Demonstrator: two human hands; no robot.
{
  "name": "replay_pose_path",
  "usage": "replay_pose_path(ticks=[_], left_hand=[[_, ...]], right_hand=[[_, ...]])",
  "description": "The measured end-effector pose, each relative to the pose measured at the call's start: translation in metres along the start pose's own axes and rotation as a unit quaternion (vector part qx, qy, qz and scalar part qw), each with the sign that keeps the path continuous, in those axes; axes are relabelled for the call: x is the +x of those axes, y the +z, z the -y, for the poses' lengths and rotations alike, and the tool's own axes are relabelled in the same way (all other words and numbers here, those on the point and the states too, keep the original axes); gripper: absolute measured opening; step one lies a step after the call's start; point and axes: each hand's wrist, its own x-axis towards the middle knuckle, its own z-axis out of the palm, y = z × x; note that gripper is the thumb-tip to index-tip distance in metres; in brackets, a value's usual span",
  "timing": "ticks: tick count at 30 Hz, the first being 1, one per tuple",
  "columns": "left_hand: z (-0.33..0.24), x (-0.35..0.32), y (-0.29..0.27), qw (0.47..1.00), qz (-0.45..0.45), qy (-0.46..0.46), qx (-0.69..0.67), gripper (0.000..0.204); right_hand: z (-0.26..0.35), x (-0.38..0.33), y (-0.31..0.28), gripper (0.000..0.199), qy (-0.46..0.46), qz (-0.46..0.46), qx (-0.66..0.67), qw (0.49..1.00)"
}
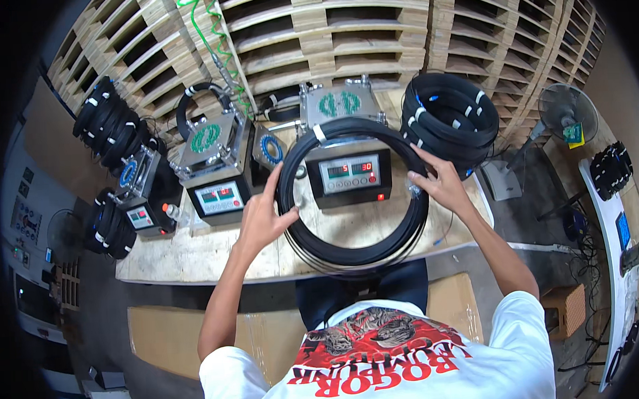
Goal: Operating a series of industrial machines to polish and terminate fiber optic cable connectors.
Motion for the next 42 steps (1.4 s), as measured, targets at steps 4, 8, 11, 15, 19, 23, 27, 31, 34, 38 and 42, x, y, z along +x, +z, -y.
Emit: replay_pose_path(ticks=[4,8,11,15,19,23,27,31,34,38,42], left_hand=[[0.019,-0.063,0.033,0.99,0.107,-0.09,0.034,0.095],[0.039,-0.1,0.07,0.981,0.153,-0.123,-0.002,0.096],[0.062,-0.106,0.089,0.969,0.194,-0.156,-0.006,0.093],[0.079,-0.103,0.106,0.964,0.228,-0.133,0.005,0.089],[0.075,-0.096,0.113,0.964,0.218,-0.144,0.045,0.088],[0.073,-0.102,0.098,0.958,0.223,-0.161,0.085,0.09],[0.085,-0.069,0.088,0.942,0.282,-0.153,0.098,0.094],[0.092,-0.013,0.052,0.982,0.157,-0.094,0.04,0.062],[0.063,0.06,0.031,0.992,0.022,-0.046,-0.116,0.043],[0.055,0.139,0.029,0.984,-0.028,-0.023,-0.173,0.052],[0.036,0.181,0.044,0.978,-0.002,-0.048,-0.204,0.066]], right_hand=[[-0.035,-0.052,0.025,0.061,0.05,0.072,-0.078,0.993],[-0.063,-0.085,0.048,0.06,0.068,0.106,-0.091,0.988],[-0.067,-0.081,0.059,0.05,0.129,0.189,-0.165,0.959],[-0.105,-0.08,0.064,0.042,0.11,0.227,-0.205,0.946],[-0.115,-0.075,0.069,0.049,0.133,0.228,-0.229,0.937],[-0.098,-0.074,0.073,0.055,0.103,0.19,-0.234,0.948],[-0.16,-0.053,0.047,0.053,0.101,0.179,-0.145,0.968],[-0.123,0.033,0.016,0.038,0.069,0.154,-0.072,0.983],[-0.1,0.116,-0.004,0.032,0.085,0.096,0.049,0.991],[-0.052,0.198,0.02,0.037,0.154,0.076,0.064,0.983],[-0.061,0.231,0.028,0.029,0.147,0.063,0.038,0.986]])
